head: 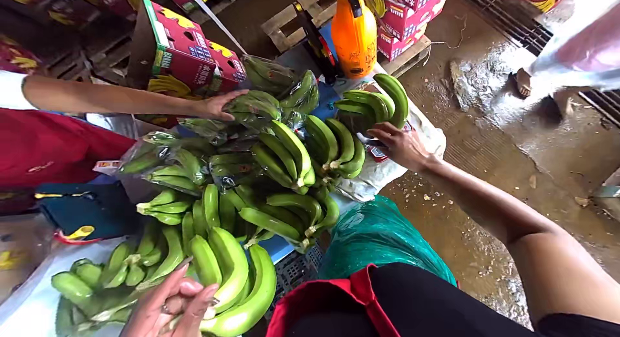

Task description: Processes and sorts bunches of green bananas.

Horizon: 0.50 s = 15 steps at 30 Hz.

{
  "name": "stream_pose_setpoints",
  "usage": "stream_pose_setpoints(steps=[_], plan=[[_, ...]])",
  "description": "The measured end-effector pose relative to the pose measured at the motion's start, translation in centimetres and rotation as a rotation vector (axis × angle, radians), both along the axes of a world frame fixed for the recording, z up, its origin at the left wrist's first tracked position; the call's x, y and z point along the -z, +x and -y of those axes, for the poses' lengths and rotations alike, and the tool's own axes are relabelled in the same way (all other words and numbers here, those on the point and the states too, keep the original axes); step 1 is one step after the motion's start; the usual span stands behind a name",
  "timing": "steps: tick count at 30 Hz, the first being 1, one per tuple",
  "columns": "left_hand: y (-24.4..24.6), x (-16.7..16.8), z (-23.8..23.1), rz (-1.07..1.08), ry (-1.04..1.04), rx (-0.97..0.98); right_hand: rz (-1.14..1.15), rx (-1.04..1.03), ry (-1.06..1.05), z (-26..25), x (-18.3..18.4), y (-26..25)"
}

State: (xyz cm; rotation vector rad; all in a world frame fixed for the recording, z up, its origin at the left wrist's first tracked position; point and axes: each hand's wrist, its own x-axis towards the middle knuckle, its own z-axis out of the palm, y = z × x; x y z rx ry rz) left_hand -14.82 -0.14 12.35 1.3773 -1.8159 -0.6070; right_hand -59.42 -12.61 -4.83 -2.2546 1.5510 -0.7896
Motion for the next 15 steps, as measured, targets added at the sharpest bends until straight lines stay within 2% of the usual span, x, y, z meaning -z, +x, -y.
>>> stream_pose_setpoints(steps=[3, 6, 10, 12, 15], plan=[[0.8, 0.1, -1.1, -0.033, 0.028, -0.029, 0.063, -0.001, 0.02, 0.9, -0.1, 0.7], [1.8, 0.0, -2.4, -0.032, 0.052, -0.053, 0.192, 0.196, -0.022, 2.4, -3.5, -0.5], [3.3, 0.5, -3.2, -0.058, 0.067, -0.08, 0.169, 0.507, 0.049, 3.4, -6.9, -3.1], [4.1, 0.8, -3.7, -0.043, 0.051, -0.097, 0.168, 0.615, 0.153, 3.6, -6.8, -4.3], [4.6, 0.7, -3.5, -0.049, 0.017, -0.102, 0.197, 0.664, 0.348, 3.5, -4.5, -4.5]])
